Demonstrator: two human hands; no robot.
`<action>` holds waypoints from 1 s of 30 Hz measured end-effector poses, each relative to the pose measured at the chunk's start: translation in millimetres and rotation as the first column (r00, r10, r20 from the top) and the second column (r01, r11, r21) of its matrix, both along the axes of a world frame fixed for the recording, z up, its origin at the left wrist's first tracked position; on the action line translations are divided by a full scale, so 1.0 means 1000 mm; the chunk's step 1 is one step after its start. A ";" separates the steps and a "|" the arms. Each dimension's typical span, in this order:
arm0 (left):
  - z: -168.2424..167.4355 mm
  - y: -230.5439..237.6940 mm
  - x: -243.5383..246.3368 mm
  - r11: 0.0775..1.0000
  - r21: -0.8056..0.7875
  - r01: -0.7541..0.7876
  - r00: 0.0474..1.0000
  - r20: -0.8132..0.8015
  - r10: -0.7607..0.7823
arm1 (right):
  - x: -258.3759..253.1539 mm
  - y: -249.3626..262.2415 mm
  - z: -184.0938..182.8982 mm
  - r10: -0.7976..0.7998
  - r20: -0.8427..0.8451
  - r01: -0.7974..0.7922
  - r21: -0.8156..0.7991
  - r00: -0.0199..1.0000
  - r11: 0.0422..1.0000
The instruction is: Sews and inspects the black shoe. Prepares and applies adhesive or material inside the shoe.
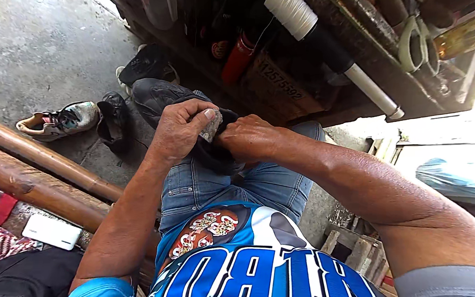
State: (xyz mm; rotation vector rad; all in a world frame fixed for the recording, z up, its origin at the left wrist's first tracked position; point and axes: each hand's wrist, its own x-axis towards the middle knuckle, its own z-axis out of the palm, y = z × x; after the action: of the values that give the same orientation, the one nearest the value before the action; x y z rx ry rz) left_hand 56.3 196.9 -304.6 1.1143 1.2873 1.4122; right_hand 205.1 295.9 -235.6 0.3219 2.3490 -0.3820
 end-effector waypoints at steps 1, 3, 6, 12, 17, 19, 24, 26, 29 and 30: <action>0.000 -0.001 -0.001 1.000 -0.004 0.000 1.000 0.005 0.000 | -0.002 -0.004 -0.001 0.015 -0.018 -0.015 -0.003 1.000 1.000; 0.001 -0.002 0.000 1.000 -0.017 0.002 1.000 0.001 -0.002 | -0.006 -0.011 -0.004 0.021 0.016 -0.020 -0.017 1.000 1.000; 0.001 -0.005 0.000 0.999 -0.030 0.012 1.000 -0.015 -0.013 | -0.003 -0.012 -0.005 0.054 0.085 -0.050 -0.051 0.995 0.997; 0.002 -0.003 0.004 0.999 -0.038 -0.003 0.999 -0.048 0.001 | 0.018 0.003 -0.009 -0.069 -0.038 0.064 -0.119 0.997 0.991; 0.012 -0.012 -0.005 0.996 -0.086 0.025 0.996 0.089 -0.018 | 0.037 0.012 0.004 -0.481 -0.151 0.339 -0.533 0.864 0.776; 0.019 -0.018 -0.002 0.993 -0.111 0.043 0.998 0.057 -0.037 | 0.041 0.006 0.003 -0.622 -0.095 0.392 -0.700 0.778 0.597; 0.018 -0.021 0.003 0.995 -0.095 0.036 0.997 0.076 -0.029 | 0.055 -0.013 0.008 -0.772 0.012 0.418 -0.846 0.635 0.331; 0.017 -0.023 0.003 0.993 -0.111 0.037 0.997 0.065 -0.030 | 0.059 -0.014 0.004 -0.832 0.108 0.478 -0.855 0.544 0.202; 0.020 -0.024 0.002 0.990 -0.084 0.116 0.992 -0.046 -0.120 | 0.062 -0.016 -0.006 -0.839 0.262 0.441 -0.897 0.477 -0.030; 0.020 -0.024 0.003 0.989 -0.076 0.130 0.986 -0.097 -0.137 | 0.063 -0.018 -0.008 -0.832 0.301 0.403 -0.909 0.466 -0.104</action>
State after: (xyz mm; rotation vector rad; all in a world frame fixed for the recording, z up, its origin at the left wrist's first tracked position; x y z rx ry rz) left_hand 59.7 172.7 -284.6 1.2158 1.2981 1.2172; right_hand 268.5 278.0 -244.1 0.8658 1.5448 -2.4507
